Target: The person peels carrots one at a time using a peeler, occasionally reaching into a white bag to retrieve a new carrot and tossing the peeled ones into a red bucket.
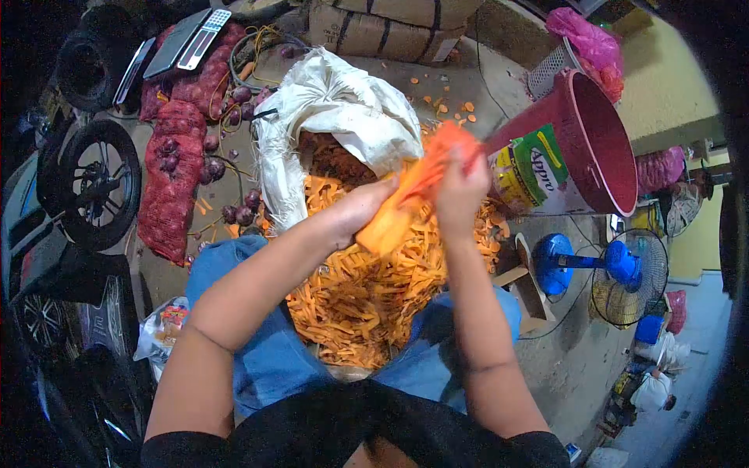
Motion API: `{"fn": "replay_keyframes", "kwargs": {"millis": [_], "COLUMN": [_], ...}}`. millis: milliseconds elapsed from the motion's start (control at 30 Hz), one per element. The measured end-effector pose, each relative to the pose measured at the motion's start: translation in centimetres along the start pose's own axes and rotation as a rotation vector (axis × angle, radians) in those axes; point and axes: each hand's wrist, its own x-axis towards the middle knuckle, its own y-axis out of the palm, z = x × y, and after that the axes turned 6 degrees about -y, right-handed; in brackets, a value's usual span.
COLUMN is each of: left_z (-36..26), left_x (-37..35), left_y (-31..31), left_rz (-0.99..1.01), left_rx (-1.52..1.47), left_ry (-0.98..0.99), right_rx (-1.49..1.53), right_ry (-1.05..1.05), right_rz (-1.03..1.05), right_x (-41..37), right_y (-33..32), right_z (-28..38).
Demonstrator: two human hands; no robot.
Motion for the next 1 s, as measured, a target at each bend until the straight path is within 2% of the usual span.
{"fn": "replay_keyframes", "kwargs": {"millis": [33,67,133,200,233,300,367,400,467,533,600,667,700,733,800,833,867,933,967,1000], "left_z": [0.2,0.4,1.2,0.9,0.8,0.8,0.8,0.8,0.3,0.5,0.6,1.1,1.4,1.2,0.9,0.8,0.7,0.4,0.2,0.0], "left_x": [-0.2,-0.4,-0.6,-1.0,-0.7,0.4,1.4,1.7,1.1,1.1,0.6,-0.5,-1.1,-1.3,-1.6,-1.0,-0.4,0.3,0.4,0.5], "left_y": [0.1,0.2,0.2,0.4,0.2,-0.9,-1.9,-2.1,-0.8,-0.7,-0.5,0.0,0.8,1.0,1.1,0.4,-0.1,-0.8,-0.9,-1.0], "left_rz": [-0.008,-0.014,0.043,0.071,0.070,0.069,0.055,0.045,0.015,-0.009,0.018,-0.012,0.082,0.087,0.083,0.037,0.032,0.023,0.022,0.022], "left_rx": [0.082,0.166,0.168,0.150,0.149,0.020,-0.022,-0.061,-0.111,-0.016,-0.044,0.324,0.363,0.367,0.203,0.184,0.179,-0.073,-0.093,-0.091], "left_ry": [-0.082,-0.165,-0.131,-0.200,-0.196,-0.144,-0.130,-0.118,-0.048,0.035,-0.010,-0.090,0.013,0.008,-0.130,-0.105,-0.103,-0.100,-0.103,-0.099], "right_rx": [0.056,-0.043,-0.143,-0.008,0.060,0.162,0.034,0.035,0.073,0.015,-0.150,-0.354,-0.451,-0.456,-0.190,-0.009,-0.006,0.244,0.246,0.402], "right_ry": [0.007,0.035,0.066,0.455,0.298,0.263,0.217,0.214,0.025,0.014,-0.029,-0.061,-0.058,-0.053,0.392,0.349,0.350,0.255,0.253,0.382], "right_rz": [-0.113,-0.182,-0.255,-0.349,-0.373,-0.240,0.129,0.131,0.161,0.135,0.011,-0.170,-0.246,-0.251,-0.404,-0.395,-0.388,-0.365,-0.364,-0.325], "right_x": [1.6,2.9,3.9,4.3,3.9,2.6,0.6,-0.5,-2.2,-1.8,-0.1,3.1,4.1,4.5,5.1,4.9,4.8,4.6,4.7,4.7], "right_y": [-0.8,-2.3,-4.3,-5.1,-4.1,-2.0,-1.4,-0.6,0.8,0.5,-0.4,-3.0,-4.4,-5.0,-5.7,-5.4,-5.0,-4.2,-3.8,-3.4], "right_z": [-1.3,-3.9,-5.8,-5.4,-4.3,-0.8,2.4,2.8,2.9,2.7,0.8,-3.2,-4.4,-4.6,-4.8,-3.8,-3.5,-2.9,-1.9,-0.6]}}
